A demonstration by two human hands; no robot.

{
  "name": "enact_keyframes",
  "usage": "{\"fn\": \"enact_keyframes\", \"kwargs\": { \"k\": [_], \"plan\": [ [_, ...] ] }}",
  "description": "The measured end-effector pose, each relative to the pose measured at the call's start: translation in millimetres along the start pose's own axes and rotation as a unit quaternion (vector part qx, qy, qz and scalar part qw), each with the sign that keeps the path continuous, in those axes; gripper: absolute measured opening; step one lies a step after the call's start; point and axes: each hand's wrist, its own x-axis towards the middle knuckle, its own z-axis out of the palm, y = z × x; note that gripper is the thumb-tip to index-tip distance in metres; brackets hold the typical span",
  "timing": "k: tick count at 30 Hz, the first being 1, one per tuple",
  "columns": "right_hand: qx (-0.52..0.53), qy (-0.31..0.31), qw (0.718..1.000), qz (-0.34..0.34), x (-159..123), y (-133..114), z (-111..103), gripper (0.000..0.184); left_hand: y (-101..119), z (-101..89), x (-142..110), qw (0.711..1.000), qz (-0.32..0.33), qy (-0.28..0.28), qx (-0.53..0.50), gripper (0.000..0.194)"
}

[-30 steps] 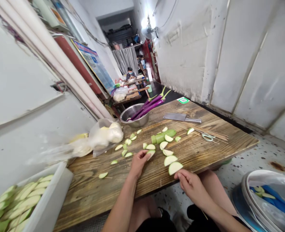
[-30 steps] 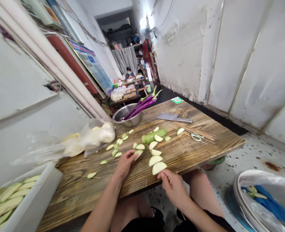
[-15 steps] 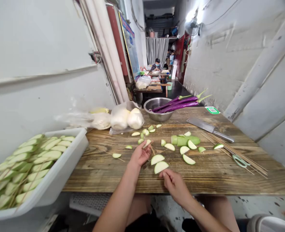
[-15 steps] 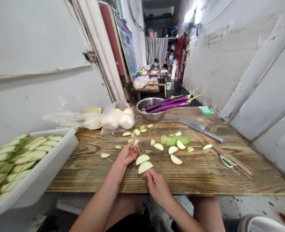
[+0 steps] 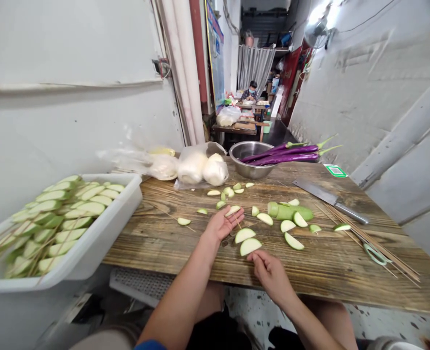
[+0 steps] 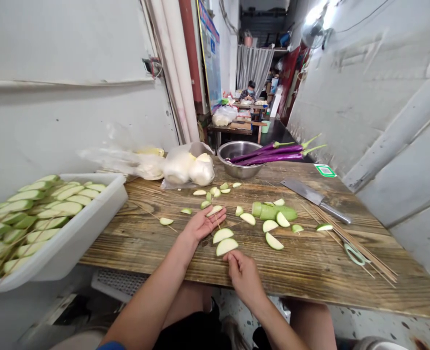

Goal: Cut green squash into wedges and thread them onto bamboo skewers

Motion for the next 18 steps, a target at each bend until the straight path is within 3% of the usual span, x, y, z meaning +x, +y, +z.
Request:
{"fn": "enact_keyframes", "kwargs": {
  "k": [18],
  "plan": [
    [0.012, 0.0, 1.0, 0.015, 2.5, 7.4, 4.3, 0.034, -2.8, -0.5, 2.0, 1.0, 0.016, 0.002, 0.019, 0.009]
  ]
}}
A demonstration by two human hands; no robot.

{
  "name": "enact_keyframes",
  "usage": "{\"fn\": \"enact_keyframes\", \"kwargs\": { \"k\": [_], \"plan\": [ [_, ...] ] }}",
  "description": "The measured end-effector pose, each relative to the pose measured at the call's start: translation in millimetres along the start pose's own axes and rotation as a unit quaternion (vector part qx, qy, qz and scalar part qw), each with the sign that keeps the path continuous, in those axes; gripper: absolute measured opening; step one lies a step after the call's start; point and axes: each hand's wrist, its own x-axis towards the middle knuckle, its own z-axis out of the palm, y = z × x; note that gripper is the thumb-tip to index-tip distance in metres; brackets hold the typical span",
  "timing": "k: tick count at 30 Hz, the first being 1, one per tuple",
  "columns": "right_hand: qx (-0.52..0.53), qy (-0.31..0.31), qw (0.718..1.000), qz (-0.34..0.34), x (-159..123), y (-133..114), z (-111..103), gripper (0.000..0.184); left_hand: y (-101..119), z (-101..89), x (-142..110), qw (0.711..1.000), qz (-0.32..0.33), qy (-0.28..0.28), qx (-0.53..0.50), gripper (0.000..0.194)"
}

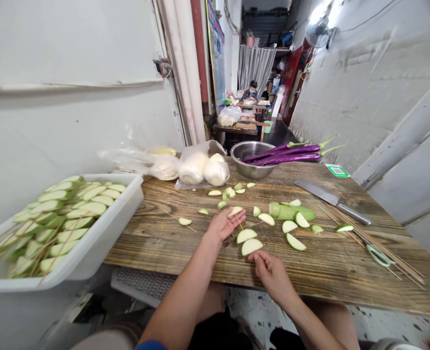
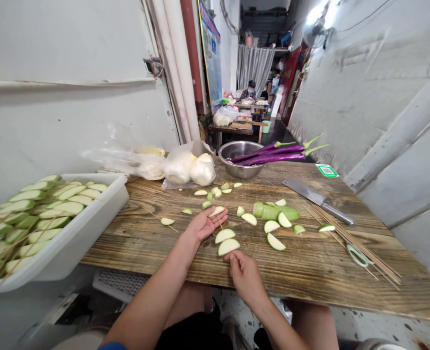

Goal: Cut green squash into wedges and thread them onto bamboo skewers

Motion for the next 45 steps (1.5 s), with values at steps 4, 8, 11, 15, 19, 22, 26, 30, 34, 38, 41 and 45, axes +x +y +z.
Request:
{"fn": "enact_keyframes", "kwargs": {
  "k": [4, 8, 11, 15, 19, 22, 26, 30, 34, 38, 41, 45],
  "plan": [
    [0.006, 0.0, 1.0, 0.001, 0.0, -0.2, -0.6, 0.035, -0.6, -0.5, 0.2, 1.0, 0.002, 0.002, -0.006, 0.008],
    [0.006, -0.001, 1.0, 0.003, 0.1, 0.4, -0.6, 0.036, -0.7, -0.5, 0.2, 1.0, 0.002, 0.002, -0.003, 0.009],
    [0.009, -0.003, 1.0, 0.002, 0.0, 1.4, -1.0, 0.036, -0.8, -0.5, 0.3, 1.0, 0.001, 0.004, 0.0, 0.01],
    [0.017, -0.005, 1.0, 0.003, -0.2, 1.5, -1.1, 0.033, -1.0, -0.5, 0.3, 1.0, 0.003, 0.006, 0.003, 0.009],
    [0.019, -0.007, 1.0, 0.007, -0.4, 1.2, -0.4, 0.032, -1.4, -0.3, 0.4, 1.0, 0.003, 0.002, 0.007, 0.009],
    [0.015, -0.006, 1.0, 0.003, -0.2, 1.7, 0.0, 0.032, -1.6, -0.3, 0.4, 1.0, 0.002, 0.001, 0.007, 0.01],
    [0.013, -0.005, 1.0, -0.003, 0.4, 2.8, 0.0, 0.033, -1.7, -0.6, 0.7, 1.0, 0.002, 0.004, 0.006, 0.01],
    [0.015, -0.009, 1.0, 0.004, 0.0, 3.3, -0.7, 0.033, -1.9, -0.5, 1.0, 1.0, 0.004, 0.003, 0.007, 0.01],
    [0.015, -0.01, 1.0, 0.009, -0.6, 4.8, -0.8, 0.033, -1.6, 0.1, 0.7, 1.0, 0.001, 0.01, 0.004, 0.011],
    [0.015, -0.007, 1.0, 0.004, -0.4, 6.8, 0.1, 0.032, -1.5, 0.0, 1.1, 1.0, -0.001, 0.008, 0.003, 0.01],
    [0.02, -0.008, 1.0, 0.004, -0.1, 6.8, 0.3, 0.032, -1.9, -0.6, 2.3, 1.0, 0.0, 0.008, 0.006, 0.01],
    [0.029, -0.012, 0.999, 0.008, -0.1, 5.3, -0.2, 0.032, -2.5, -1.4, 3.6, 1.0, 0.0, 0.01, 0.003, 0.01]
  ]
}}
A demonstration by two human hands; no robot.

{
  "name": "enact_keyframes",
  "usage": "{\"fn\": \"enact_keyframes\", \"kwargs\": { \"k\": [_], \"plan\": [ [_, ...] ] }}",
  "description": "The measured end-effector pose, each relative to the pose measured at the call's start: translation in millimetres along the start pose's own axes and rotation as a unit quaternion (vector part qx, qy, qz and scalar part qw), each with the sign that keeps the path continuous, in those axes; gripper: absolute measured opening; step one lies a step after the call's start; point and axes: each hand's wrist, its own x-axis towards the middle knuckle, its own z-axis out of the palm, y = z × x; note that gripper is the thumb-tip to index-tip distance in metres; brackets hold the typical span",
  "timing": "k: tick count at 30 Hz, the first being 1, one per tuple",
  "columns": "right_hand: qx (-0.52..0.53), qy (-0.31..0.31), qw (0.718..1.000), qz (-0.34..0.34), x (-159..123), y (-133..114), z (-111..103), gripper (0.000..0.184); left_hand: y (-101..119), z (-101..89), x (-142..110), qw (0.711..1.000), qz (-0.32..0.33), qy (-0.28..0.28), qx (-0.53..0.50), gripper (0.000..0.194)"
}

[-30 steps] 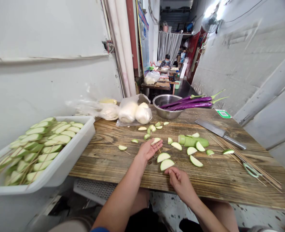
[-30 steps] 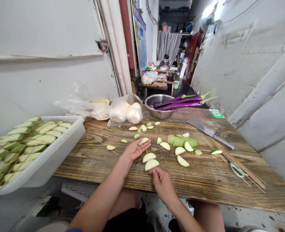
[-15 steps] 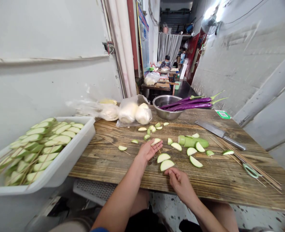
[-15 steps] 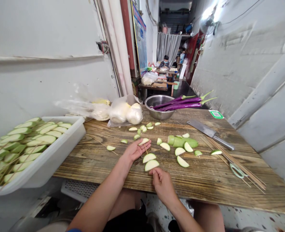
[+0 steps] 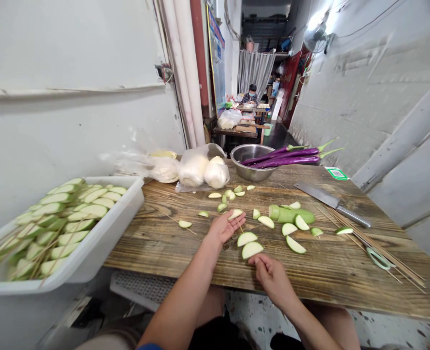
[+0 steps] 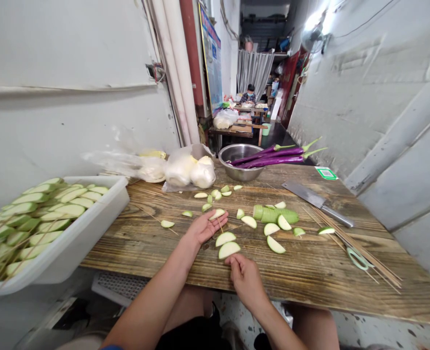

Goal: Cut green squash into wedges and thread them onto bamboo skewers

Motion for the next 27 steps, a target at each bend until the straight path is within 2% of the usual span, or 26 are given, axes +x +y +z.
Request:
{"fn": "enact_keyframes", "kwargs": {
  "k": [27],
  "plan": [
    [-0.029, 0.019, 0.999, -0.014, 4.0, 0.6, 1.6, 0.033, -1.7, 4.1, -4.5, 1.0, 0.016, 0.008, 0.02, 0.009]
  ]
}}
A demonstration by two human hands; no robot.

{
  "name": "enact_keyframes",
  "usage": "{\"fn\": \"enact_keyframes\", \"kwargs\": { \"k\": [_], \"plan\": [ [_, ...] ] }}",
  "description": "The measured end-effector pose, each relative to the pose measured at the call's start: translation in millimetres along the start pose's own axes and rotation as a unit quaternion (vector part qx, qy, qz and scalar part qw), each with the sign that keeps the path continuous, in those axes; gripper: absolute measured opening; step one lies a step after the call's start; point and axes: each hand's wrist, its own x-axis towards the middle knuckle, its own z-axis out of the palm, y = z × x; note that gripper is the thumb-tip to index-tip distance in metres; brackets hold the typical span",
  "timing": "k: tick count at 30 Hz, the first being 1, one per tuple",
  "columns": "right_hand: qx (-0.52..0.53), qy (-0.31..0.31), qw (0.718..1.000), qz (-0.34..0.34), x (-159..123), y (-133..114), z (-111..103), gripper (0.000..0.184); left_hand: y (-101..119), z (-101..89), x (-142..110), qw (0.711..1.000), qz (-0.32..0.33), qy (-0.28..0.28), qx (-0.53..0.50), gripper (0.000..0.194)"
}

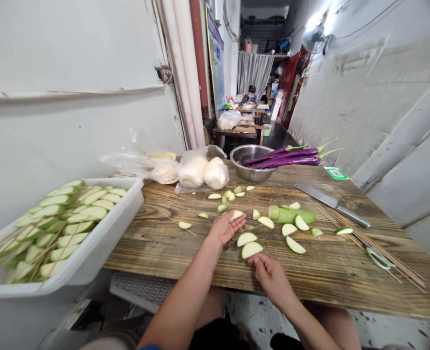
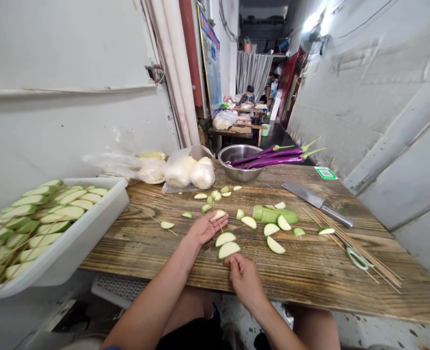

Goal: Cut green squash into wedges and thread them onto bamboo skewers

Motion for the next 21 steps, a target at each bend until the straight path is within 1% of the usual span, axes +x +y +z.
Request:
{"fn": "enact_keyframes", "kwargs": {
  "k": [9, 16, 21],
  "plan": [
    [-0.016, 0.004, 1.0, -0.012, 0, -1, 1, 0.032, 0, 1.2, 0, 1.0, -0.002, 0.011, -0.009, 0.009],
    [-0.041, 0.009, 0.999, -0.02, 0, -8, 1, 0.032, 1, 0.1, 1, 1.0, 0.001, 0.011, -0.009, 0.009],
    [-0.045, 0.013, 0.999, -0.022, 0, -12, 6, 0.032, 1, -0.1, 1, 1.0, 0.002, 0.012, -0.018, 0.008]
  ]
}}
